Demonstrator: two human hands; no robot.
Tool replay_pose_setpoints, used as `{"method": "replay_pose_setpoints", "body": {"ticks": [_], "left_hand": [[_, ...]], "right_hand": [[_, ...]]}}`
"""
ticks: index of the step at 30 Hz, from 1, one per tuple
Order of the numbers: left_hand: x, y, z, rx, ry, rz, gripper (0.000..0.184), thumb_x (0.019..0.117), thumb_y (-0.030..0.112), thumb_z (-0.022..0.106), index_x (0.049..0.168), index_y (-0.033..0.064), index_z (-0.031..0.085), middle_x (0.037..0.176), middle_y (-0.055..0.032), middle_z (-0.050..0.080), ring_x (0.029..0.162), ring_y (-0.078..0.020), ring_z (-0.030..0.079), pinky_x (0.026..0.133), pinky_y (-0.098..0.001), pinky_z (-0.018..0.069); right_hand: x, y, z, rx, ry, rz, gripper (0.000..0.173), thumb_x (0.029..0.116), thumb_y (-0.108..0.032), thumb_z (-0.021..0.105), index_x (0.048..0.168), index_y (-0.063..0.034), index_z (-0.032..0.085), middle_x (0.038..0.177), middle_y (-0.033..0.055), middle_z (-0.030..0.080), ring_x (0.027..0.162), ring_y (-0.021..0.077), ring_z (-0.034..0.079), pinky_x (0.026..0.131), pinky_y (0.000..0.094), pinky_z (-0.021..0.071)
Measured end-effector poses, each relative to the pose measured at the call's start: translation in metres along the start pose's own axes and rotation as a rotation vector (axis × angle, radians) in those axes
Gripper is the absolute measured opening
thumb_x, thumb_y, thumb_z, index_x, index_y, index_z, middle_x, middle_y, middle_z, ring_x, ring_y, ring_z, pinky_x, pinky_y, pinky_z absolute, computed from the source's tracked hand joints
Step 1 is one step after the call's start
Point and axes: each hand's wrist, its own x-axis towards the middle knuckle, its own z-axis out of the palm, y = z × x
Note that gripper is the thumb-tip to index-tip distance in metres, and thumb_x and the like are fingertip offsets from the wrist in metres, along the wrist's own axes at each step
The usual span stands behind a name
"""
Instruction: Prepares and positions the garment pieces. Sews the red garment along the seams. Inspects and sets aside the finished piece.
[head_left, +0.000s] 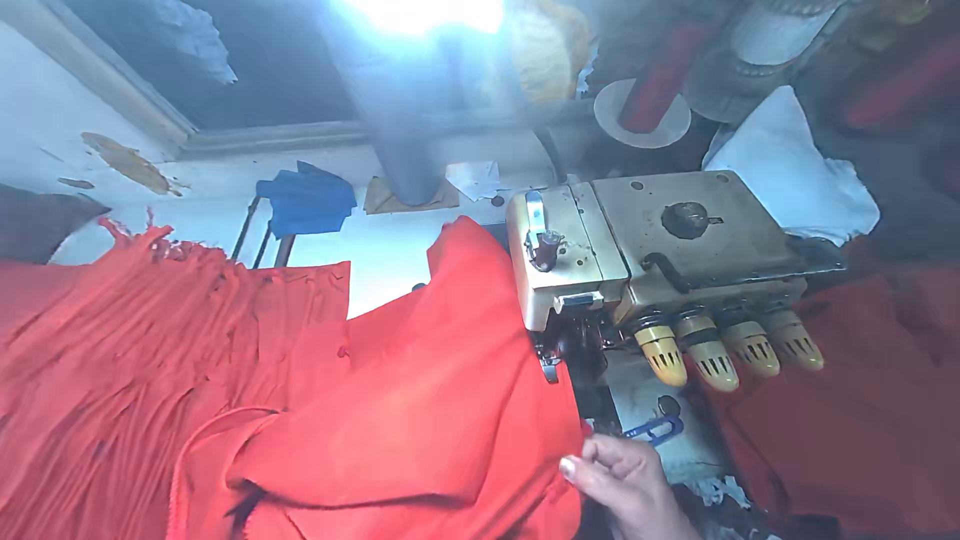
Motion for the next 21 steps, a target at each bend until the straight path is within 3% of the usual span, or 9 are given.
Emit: {"method": "replay_pose_setpoints", "body": {"ticks": [3, 7, 9, 11, 14, 16, 18, 20, 21], "left_hand": [[0.013, -0.004, -0.005, 0.03, -0.073, 0.001, 0.023, 0.0962, 0.014, 0.061, 0.105, -0.0045, 0.074, 0.104, -0.0285, 0.074, 0.1, -0.0482, 0.072, 0.089, -0.06, 0.0541], [0.02, -0.027, -0.02, 0.041, -0.223, 0.101, 0.026, 0.1022, 0.016, 0.055, 0.111, -0.0019, 0.072, 0.107, -0.0296, 0.072, 0.099, -0.0532, 0.07, 0.081, -0.0666, 0.0535], [0.023, -0.05, -0.027, 0.022, -0.206, 0.187, 0.027, 0.1025, 0.02, 0.056, 0.105, -0.0012, 0.071, 0.102, -0.0299, 0.071, 0.096, -0.0524, 0.069, 0.079, -0.068, 0.0526], [0.032, -0.062, -0.036, 0.028, -0.086, 0.199, 0.03, 0.1009, 0.022, 0.055, 0.097, -0.003, 0.07, 0.092, -0.0312, 0.069, 0.089, -0.0518, 0.067, 0.077, -0.0653, 0.0508], [0.056, -0.067, -0.034, -0.004, 0.118, 0.13, 0.041, 0.1031, 0.029, 0.054, 0.105, -0.0087, 0.07, 0.103, -0.033, 0.071, 0.1, -0.0452, 0.07, 0.086, -0.0548, 0.0541], [0.079, -0.069, -0.002, -0.018, 0.188, 0.105, 0.051, 0.099, 0.041, 0.055, 0.108, -0.0065, 0.073, 0.11, -0.0304, 0.071, 0.104, -0.0449, 0.07, 0.086, -0.0589, 0.0544], [0.104, -0.073, 0.045, -0.026, 0.195, 0.123, 0.057, 0.096, 0.048, 0.049, 0.104, -0.0012, 0.075, 0.116, -0.0245, 0.071, 0.115, -0.0441, 0.067, 0.097, -0.067, 0.0484], [0.126, -0.075, 0.077, -0.046, 0.167, 0.183, 0.054, 0.0955, 0.043, 0.043, 0.1, -0.0004, 0.075, 0.118, -0.0216, 0.071, 0.122, -0.0431, 0.064, 0.103, -0.0696, 0.0421], [0.134, -0.076, 0.083, -0.064, 0.147, 0.202, 0.055, 0.0973, 0.04, 0.04, 0.108, -0.0009, 0.075, 0.125, -0.0212, 0.07, 0.127, -0.0427, 0.061, 0.107, -0.0697, 0.0382]], "right_hand": [[0.017, 0.009, 0.002, 0.027, 0.04, -0.134, 0.025, 0.0851, -0.005, 0.071, 0.063, -0.0155, 0.066, 0.058, -0.0119, 0.058, 0.054, -0.0059, 0.052, 0.052, 0.0135, 0.0432], [0.024, 0.012, 0.006, 0.015, 0.077, -0.272, 0.032, 0.0892, -0.009, 0.071, 0.058, -0.014, 0.062, 0.054, -0.0124, 0.051, 0.051, -0.0079, 0.045, 0.049, 0.0112, 0.0372], [0.024, 0.012, 0.007, -0.005, 0.087, -0.286, 0.033, 0.0907, -0.01, 0.07, 0.059, -0.013, 0.061, 0.054, -0.0115, 0.051, 0.05, -0.0068, 0.046, 0.049, 0.0121, 0.0383], [0.022, 0.012, 0.006, -0.017, 0.083, -0.281, 0.031, 0.0917, -0.009, 0.069, 0.061, -0.0118, 0.063, 0.055, -0.0109, 0.053, 0.051, -0.0061, 0.048, 0.049, 0.0128, 0.0403], [0.018, 0.009, 0.005, -0.042, 0.061, -0.268, 0.027, 0.0928, -0.006, 0.067, 0.066, -0.0114, 0.066, 0.058, -0.0119, 0.056, 0.053, -0.0069, 0.05, 0.051, 0.0122, 0.0415], [0.015, 0.008, 0.004, -0.088, 0.048, -0.269, 0.027, 0.0939, -0.005, 0.065, 0.068, -0.0113, 0.066, 0.058, -0.0133, 0.054, 0.054, -0.0084, 0.049, 0.051, 0.0111, 0.0399], [0.015, 0.006, 0.002, -0.133, 0.032, -0.287, 0.026, 0.0947, -0.005, 0.064, 0.07, -0.0096, 0.066, 0.059, -0.013, 0.055, 0.055, -0.0095, 0.049, 0.052, 0.0101, 0.0403], [0.014, 0.005, 0.002, -0.155, 0.02, -0.308, 0.025, 0.0946, -0.003, 0.063, 0.071, -0.008, 0.065, 0.059, -0.0124, 0.055, 0.056, -0.0103, 0.048, 0.053, 0.0094, 0.0394], [0.013, 0.005, 0.003, -0.163, 0.014, -0.306, 0.023, 0.0937, -0.002, 0.063, 0.071, -0.0065, 0.066, 0.06, -0.0118, 0.056, 0.056, -0.0105, 0.048, 0.053, 0.0092, 0.0397]]}}
